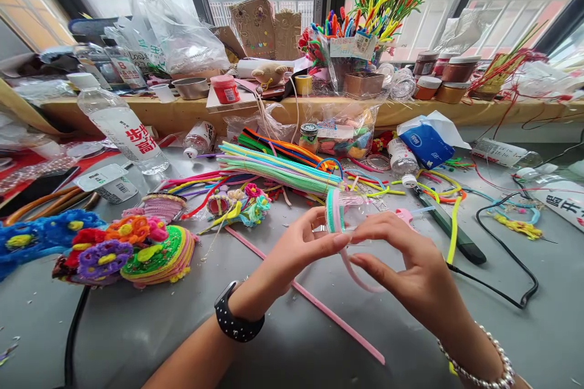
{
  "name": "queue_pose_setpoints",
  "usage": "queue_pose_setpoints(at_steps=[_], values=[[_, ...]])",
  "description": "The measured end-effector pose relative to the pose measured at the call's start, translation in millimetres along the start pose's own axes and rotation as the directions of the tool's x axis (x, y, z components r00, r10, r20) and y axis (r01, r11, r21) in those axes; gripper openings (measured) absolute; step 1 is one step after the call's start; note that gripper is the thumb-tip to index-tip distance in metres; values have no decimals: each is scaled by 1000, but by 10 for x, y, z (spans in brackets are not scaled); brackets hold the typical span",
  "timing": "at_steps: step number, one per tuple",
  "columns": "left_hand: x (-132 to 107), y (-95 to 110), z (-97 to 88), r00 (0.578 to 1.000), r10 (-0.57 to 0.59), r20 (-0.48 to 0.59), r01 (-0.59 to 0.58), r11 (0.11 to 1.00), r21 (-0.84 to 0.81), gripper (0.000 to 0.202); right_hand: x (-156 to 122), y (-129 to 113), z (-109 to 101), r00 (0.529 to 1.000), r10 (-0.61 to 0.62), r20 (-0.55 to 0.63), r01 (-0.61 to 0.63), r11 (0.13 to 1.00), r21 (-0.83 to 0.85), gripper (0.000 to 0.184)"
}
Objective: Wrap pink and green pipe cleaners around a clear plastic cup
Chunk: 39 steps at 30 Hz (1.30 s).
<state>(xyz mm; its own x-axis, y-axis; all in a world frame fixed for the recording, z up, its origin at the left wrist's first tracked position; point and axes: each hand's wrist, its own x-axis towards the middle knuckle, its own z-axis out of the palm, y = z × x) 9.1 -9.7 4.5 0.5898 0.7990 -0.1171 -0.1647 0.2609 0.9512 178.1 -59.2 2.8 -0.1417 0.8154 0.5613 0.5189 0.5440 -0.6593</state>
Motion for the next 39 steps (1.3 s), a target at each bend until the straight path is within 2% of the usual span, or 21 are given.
queue_pose_setpoints(at_steps=[3, 9, 14, 18, 24, 28, 33, 39], values=[[8, -33, -16, 999, 12, 42, -11, 1000, -12, 52, -8, -1, 15, 999, 29, -25, -29, 999, 25, 4], [3, -10, -49, 1000, -29, -6, 28, 997, -75, 85, 1, -7, -11, 988, 141, -62, -133, 984, 116, 6], [9, 50, -124, 999, -47, 13, 49, 989, -137, 63, 8, -3, -64, 987, 158, -19, -154, 980, 128, 12], [5, 71, -146, 989, -90, 118, 112, 975, -190, 61, 3, 1, -71, 998, 42, 45, -46, 994, 100, 10], [-38, 66, -139, 967, -76, 241, 144, 950, -277, 48, -4, -3, -33, 988, -122, 89, 122, 992, 8, 8], [-63, 27, -157, 972, -79, 219, 138, 953, -268, 43, -2, 8, -18, 980, -174, 94, 179, 983, -49, 9], [-81, 10, -178, 974, -100, 202, 142, 968, -207, 37, -2, 10, -17, 981, -178, 75, 183, 981, -69, 8], [-66, -24, -206, 976, -55, 208, 112, 955, -275, 29, -7, 4, -24, 984, -168, 66, 173, 982, -79, 7]])
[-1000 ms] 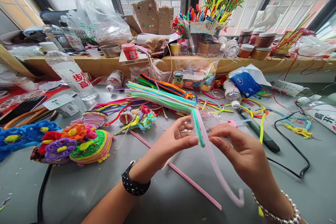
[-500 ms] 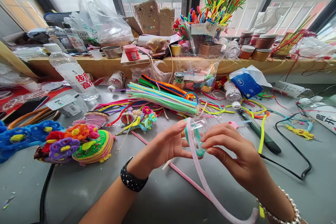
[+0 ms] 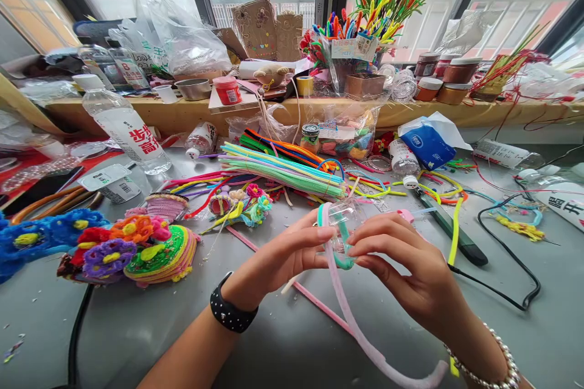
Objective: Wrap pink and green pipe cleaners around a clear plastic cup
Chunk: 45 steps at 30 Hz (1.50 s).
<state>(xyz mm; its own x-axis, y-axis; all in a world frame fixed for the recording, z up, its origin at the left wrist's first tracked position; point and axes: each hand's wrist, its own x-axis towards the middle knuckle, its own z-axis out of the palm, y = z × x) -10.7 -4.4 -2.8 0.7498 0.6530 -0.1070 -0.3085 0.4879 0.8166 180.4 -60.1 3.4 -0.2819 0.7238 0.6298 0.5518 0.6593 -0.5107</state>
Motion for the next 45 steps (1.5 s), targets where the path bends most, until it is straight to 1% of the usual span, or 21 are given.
queue_pose_setpoints(at_steps=[4, 7, 9, 11, 13, 14, 16, 18, 19, 20, 22, 24, 26, 27, 29, 31, 35, 39, 41, 43, 45], values=[[11, 14, 21, 1000, -6, -13, 6, 1000, -4, 25, 4, -16, 1, 999, 39, -13, -39, 999, -2, 7], [30, 31, 43, 1000, -2, -26, 2, 1000, 5, 30, 4, -11, -14, 999, 41, -30, -42, 999, -14, 8], [48, 43, 37, 999, 3, -43, -2, 1000, 9, 34, 1, 15, -46, 996, 64, -66, -65, 998, -23, 14], [62, 65, 14, 998, 24, -65, -24, 1000, 0, 35, -3, 65, -98, 983, 128, -135, -130, 992, -4, 18], [61, 103, -12, 992, 77, -100, -80, 996, -31, 37, -4, 133, -164, 941, 249, -230, -244, 969, 48, 15], [54, 129, -21, 986, 121, -118, -128, 990, -53, 39, -3, 172, -200, 904, 317, -287, -310, 948, 72, 15], [29, 185, -26, 964, 225, -144, -240, 966, -97, 47, 0, 260, -271, 806, 441, -395, -451, 889, 73, 20], [-1, 238, -13, 934, 314, -169, -337, 932, -130, 59, 1, 355, -334, 730, 518, -446, -585, 811, -16, 30], [-14, 260, -2, 919, 348, -186, -376, 916, -142, 64, -1, 404, -361, 705, 562, -432, -661, 741, -116, 35], [-24, 278, 9, 903, 375, -210, -409, 900, -151, 67, -5, 452, -382, 693, 589, -415, -694, 702, -163, 37], [-34, 306, 27, 871, 412, -266, -463, 870, -167, 69, -26, 543, -405, 681, 631, -371, -728, 637, -253, 33], [-29, 325, 34, 841, 440, -314, -510, 839, -190, 68, -63, 624, -396, 668, 685, -291, -741, 572, -351, 29], [-14, 338, 31, 835, 430, -343, -520, 822, -232, 64, -107, 690, -359, 636, 744, -205, -738, 508, -444, 31], [-4, 342, 29, 838, 416, -353, -514, 819, -256, 62, -127, 717, -335, 616, 767, -179, -734, 476, -484, 33], [21, 344, 29, 846, 375, -379, -495, 817, -296, 58, -159, 757, -284, 597, 789, -144, -712, 439, -548, 35], [48, 336, 40, 838, 344, -423, -492, 812, -314, 52, -174, 784, -245, 599, 793, -112, -681, 431, -592, 34], [89, 305, 59, 790, 281, -545, -508, 798, -324, 42, -170, 825, -202, 600, 797, -71, -640, 425, -640, 28], [101, 293, 29, 785, 157, -599, -469, 782, -410, 42, -136, 831, -186, 587, 806, -76, -650, 413, -638, 20], [108, 291, 12, 770, 147, -621, -481, 774, -412, 37, -103, 803, -190, 589, 805, -78, -666, 428, -610, 20], [122, 288, 4, 736, 163, -657, -518, 761, -391, 31, -64, 753, -199, 597, 798, -76, -685, 458, -567, 22], [141, 282, 0, 710, 179, -681, -546, 751, -371, 27, -24, 689, -203, 617, 783, -75, -696, 500, -515, 26]])
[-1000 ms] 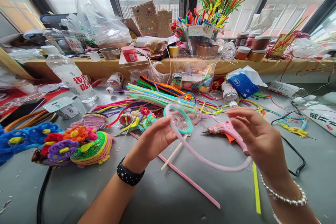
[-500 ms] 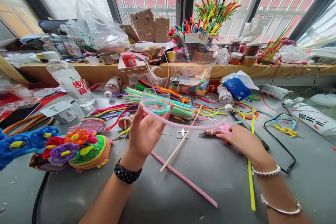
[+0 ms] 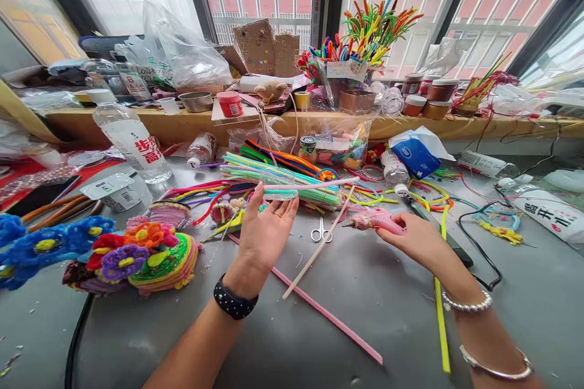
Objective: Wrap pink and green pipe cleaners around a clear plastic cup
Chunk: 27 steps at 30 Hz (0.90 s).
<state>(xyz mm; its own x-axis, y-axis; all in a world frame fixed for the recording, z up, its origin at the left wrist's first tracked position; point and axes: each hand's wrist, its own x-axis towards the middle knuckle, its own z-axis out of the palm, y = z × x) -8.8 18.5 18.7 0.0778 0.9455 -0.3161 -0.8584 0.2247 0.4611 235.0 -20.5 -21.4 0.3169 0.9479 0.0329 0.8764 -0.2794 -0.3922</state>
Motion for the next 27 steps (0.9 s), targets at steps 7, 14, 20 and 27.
queue_pose_setpoints(at_steps=[7, 14, 20, 27], values=[[29, -72, -19, 1000, -9, -18, 9, 1000, -1, 11, -105, -185, -63, 991, -74, -111, 93, 978, 186, 40], [15, -134, -42, 1000, -9, 9, 9, 999, 49, 6, -179, -198, -113, 981, -57, -186, 125, 917, 380, 49], [76, -32, -40, 987, 159, -25, -157, 985, 65, 5, -190, -133, -172, 973, 43, -225, 105, 787, 607, 53], [113, 17, -73, 968, 250, 1, -249, 965, 78, 3, -196, -143, -263, 924, 280, -259, 146, 370, 918, 47]])
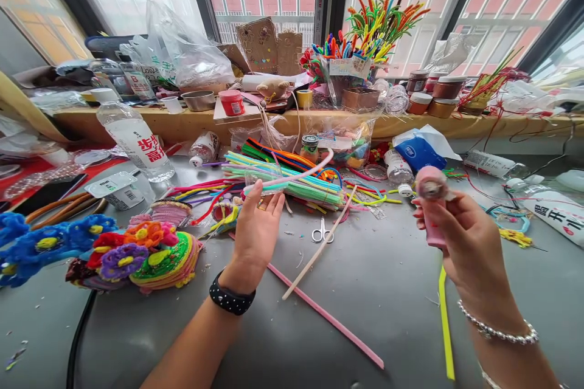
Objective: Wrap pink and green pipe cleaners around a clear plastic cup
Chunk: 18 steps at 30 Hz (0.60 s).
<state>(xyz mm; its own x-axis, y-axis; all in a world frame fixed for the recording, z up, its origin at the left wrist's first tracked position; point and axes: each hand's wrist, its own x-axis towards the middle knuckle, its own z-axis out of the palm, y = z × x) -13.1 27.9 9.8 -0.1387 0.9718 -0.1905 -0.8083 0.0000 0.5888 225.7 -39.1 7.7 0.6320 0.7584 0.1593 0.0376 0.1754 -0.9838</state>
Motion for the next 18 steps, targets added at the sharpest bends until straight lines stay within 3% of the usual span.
queue_pose_setpoints(at_steps=[4, 8, 13, 16, 18], values=[[-27, -34, 9, 995, -95, 43, 94, 995, 41, 2, 25, -14, 4, 999, 12, -44, -10, 999, 36, 45], [-48, -50, -13, 948, -232, 217, 202, 967, 153, 10, 41, 33, -9, 987, -78, -142, 65, 994, -93, 47], [-89, -82, -89, 795, -308, 522, 135, 930, 343, 24, 39, 94, -12, 940, -254, -227, 234, 966, -112, 45], [-142, -111, -95, 727, -341, 596, 114, 916, 384, 36, 0, 109, 21, 874, -406, -268, 382, 914, -137, 46], [-189, -137, -74, 717, -348, 604, 127, 917, 379, 40, -59, 102, 60, 845, -462, -269, 437, 887, -148, 50]])
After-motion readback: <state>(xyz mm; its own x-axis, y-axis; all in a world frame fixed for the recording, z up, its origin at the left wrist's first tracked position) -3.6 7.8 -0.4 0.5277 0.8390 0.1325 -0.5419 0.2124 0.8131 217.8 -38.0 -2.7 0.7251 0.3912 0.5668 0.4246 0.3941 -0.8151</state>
